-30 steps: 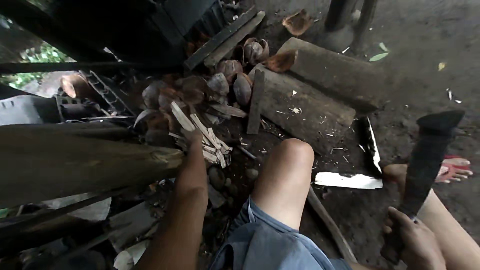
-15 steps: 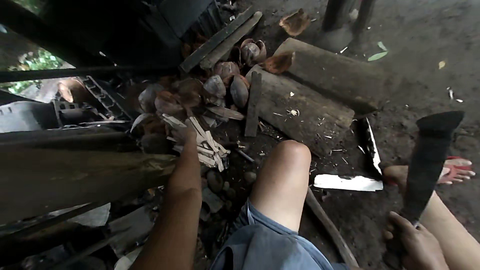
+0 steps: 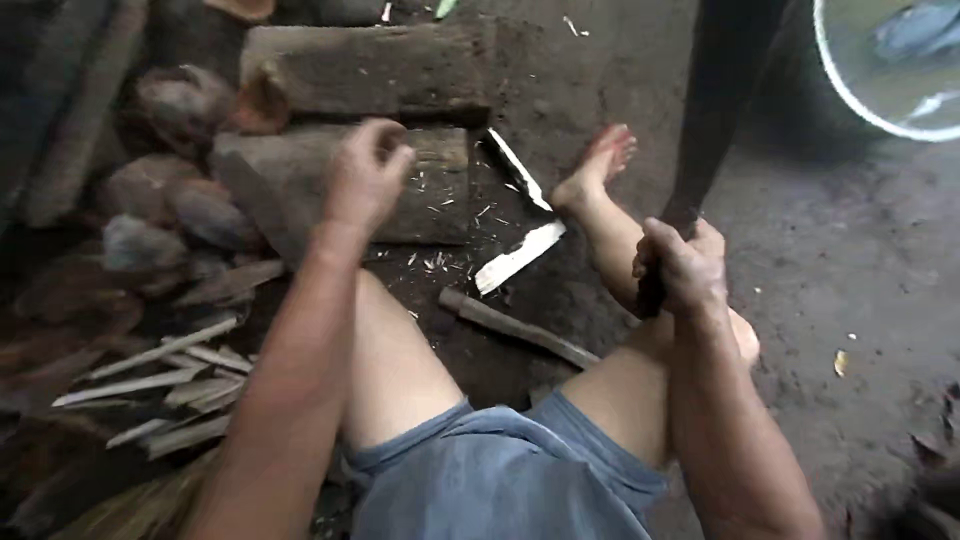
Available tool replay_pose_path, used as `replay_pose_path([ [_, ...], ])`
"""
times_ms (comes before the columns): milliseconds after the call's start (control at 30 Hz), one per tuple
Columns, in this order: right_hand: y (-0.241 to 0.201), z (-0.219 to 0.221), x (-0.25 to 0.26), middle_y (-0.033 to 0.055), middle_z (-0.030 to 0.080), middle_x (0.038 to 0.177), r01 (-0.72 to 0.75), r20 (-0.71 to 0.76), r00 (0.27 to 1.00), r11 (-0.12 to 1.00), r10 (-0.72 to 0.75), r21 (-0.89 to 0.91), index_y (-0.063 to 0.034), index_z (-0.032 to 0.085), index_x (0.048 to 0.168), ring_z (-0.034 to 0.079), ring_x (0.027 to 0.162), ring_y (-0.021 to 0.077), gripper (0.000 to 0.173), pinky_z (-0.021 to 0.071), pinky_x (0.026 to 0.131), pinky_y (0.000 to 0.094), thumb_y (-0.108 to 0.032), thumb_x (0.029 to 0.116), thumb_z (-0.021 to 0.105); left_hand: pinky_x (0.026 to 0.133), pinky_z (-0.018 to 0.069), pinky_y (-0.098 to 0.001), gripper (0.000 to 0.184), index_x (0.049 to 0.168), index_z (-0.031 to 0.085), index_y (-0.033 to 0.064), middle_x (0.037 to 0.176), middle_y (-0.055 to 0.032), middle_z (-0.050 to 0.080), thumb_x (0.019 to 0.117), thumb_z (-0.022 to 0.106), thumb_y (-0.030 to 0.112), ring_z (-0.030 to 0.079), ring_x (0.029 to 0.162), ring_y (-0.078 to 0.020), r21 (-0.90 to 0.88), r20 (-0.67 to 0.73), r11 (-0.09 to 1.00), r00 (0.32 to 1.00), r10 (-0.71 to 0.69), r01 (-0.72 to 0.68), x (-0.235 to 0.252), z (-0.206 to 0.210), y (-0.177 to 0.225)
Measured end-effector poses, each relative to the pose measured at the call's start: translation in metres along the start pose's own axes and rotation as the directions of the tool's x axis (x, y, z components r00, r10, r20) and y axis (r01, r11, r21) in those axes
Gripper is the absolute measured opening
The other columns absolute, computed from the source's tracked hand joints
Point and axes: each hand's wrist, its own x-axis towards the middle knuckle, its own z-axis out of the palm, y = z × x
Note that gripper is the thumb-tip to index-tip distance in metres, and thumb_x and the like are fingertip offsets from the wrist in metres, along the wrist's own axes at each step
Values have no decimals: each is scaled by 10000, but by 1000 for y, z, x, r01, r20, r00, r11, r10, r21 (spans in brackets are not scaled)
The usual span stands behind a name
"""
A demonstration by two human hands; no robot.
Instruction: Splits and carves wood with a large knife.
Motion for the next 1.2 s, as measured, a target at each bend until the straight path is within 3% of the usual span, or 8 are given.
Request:
replay_pose_path([
  [200,24,-9,-1,12,583,626,82,-33,997,975,-76,206,-111,629,997,566,470,152,179,543,451,330,-289,1018,630,1008,501,-669,527,1448,571,120,1315,-217,660,1000,632,390,642,1207,-424,219,476,971,858,-194,99,2,227,5],
  [433,24,-24,15,44,576,617,57,-44,998,969,-48,240,-99,645,1017,554,453,175,178,523,423,333,-276,1013,638,1000,501,-639,852,1650,237,232,1519,-244,477,953,702,386,594,1245,-465,485,473,851,758,-448,201,-62,335,-20],
  [567,26,-21,18,51,569,611,55,-46,998,972,-46,229,-102,645,1007,542,441,181,202,513,411,340,-303,1012,633,1067,465,-605,670,1463,557,147,1428,-200,573,926,696,523,558,1310,-404,493,544,851,698,-466,184,-61,314,-4],
  [733,31,-10,7,36,601,637,82,-60,996,980,-72,181,-112,658,996,578,475,173,220,542,450,339,-332,1003,643,1071,482,-556,602,1408,588,78,1392,-171,603,1027,509,537,602,1275,-338,343,532,926,778,-333,161,-62,249,5],
  [867,41,8,-12,-11,631,658,211,-64,976,976,-207,59,-108,658,1007,623,516,131,274,580,487,332,-374,1024,591,1052,506,-510,516,1345,611,-11,1302,-212,651,1001,526,364,648,1194,-323,0,235,988,960,-151,156,-77,194,-9],
  [1000,45,31,-29,1,690,804,381,-7,924,924,-382,-35,-34,679,1120,652,636,64,252,592,587,272,-252,1029,592,965,558,-496,594,1430,465,-58,1205,-247,665,978,567,314,687,1082,-300,-247,-163,968,983,-88,46,-70,131,-18],
  [1067,38,46,-36,13,697,852,384,86,921,921,-379,-59,-13,670,1160,649,681,41,248,582,634,241,-202,1027,581,1024,539,-498,636,1472,419,-58,1278,-251,644,961,676,221,669,1161,-309,-258,-200,966,977,-80,26,-54,95,-23],
  [1200,30,101,-64,-4,645,728,349,143,935,908,-323,-233,-23,673,1076,599,592,38,241,536,556,249,-227,1025,555,1089,506,-486,533,1312,649,43,1274,-146,692,902,791,352,653,1221,-234,-139,-177,987,978,-109,85,-20,50,-52],
])
